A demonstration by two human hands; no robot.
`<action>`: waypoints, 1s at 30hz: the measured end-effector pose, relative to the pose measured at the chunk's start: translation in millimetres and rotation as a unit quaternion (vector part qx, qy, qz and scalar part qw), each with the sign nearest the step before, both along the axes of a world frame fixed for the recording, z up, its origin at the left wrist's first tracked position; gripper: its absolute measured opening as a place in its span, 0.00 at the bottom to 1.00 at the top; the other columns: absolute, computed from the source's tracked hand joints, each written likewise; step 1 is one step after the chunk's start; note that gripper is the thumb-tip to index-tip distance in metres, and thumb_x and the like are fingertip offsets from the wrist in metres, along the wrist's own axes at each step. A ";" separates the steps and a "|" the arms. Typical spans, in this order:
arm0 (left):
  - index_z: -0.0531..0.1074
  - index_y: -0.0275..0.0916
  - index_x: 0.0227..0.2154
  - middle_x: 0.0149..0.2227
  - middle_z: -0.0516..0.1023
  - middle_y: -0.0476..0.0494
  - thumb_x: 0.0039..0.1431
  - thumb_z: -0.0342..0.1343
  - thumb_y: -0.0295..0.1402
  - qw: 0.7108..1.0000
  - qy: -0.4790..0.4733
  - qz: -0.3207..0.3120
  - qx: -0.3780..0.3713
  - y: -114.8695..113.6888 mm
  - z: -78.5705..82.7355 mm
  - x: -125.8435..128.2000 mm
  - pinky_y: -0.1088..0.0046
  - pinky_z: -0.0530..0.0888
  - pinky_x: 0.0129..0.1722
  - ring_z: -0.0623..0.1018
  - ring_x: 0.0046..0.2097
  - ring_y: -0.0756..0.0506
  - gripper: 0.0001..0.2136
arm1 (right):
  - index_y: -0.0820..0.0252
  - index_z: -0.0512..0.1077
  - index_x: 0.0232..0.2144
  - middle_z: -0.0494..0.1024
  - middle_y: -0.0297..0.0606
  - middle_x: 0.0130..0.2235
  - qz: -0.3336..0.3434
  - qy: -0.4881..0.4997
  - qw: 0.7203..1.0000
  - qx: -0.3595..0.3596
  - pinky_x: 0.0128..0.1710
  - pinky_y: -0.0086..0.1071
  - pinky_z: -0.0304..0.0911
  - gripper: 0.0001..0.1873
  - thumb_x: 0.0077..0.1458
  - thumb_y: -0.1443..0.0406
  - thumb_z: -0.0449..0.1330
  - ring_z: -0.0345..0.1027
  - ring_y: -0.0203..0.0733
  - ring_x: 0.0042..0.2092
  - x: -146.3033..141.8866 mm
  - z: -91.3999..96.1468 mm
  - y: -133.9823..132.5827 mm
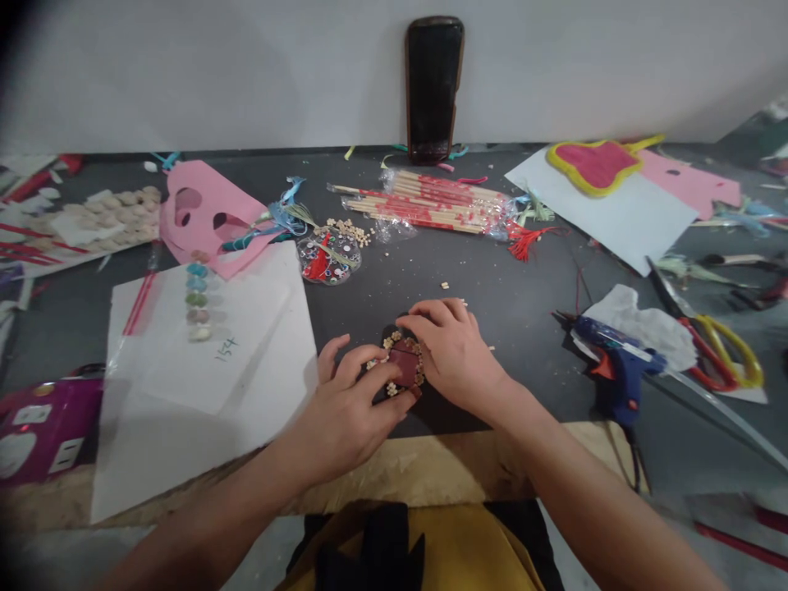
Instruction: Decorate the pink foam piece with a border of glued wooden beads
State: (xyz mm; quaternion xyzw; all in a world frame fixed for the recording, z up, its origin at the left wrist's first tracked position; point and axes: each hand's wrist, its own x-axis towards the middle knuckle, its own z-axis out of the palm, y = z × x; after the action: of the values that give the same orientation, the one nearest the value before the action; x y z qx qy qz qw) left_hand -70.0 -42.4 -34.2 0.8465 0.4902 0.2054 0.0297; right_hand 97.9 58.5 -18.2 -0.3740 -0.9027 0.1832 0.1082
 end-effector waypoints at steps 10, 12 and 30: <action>0.74 0.48 0.41 0.44 0.75 0.46 0.61 0.52 0.32 1.000 0.006 -0.004 -0.001 0.3 2.2 -1.4 0.45 0.51 0.56 0.64 0.52 0.40 0.09 | 0.56 0.76 0.39 0.72 0.44 0.49 -0.015 -0.047 0.999 0.014 0.47 0.48 0.58 0.14 0.56 0.71 0.52 0.57 0.53 0.51 -4.9 0.9 1.1; 0.74 0.48 0.41 0.44 0.75 0.47 0.61 0.53 0.32 1.000 0.004 -0.003 -0.004 0.0 2.0 -1.1 0.44 0.50 0.57 0.64 0.53 0.40 0.08 | 0.56 0.76 0.38 0.72 0.44 0.49 -0.017 -0.041 0.999 0.016 0.47 0.48 0.58 0.14 0.56 0.71 0.51 0.57 0.52 0.51 -3.9 0.4 0.6; 0.74 0.47 0.40 0.43 0.75 0.49 0.62 0.52 0.31 1.000 -0.001 -0.005 -0.006 0.3 3.8 -1.8 0.46 0.51 0.57 0.65 0.52 0.41 0.08 | 0.56 0.74 0.32 0.75 0.40 0.49 -0.040 -0.088 0.994 0.056 0.41 0.42 0.54 0.05 0.55 0.64 0.58 0.60 0.51 0.50 -18.9 2.5 -1.0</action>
State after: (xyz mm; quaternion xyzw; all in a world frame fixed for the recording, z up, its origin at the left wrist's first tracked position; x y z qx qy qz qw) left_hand -71.8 -42.0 -30.3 0.8486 0.4870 0.2033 0.0366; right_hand 79.1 57.5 -15.7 -0.4178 -0.9019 0.0944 0.0560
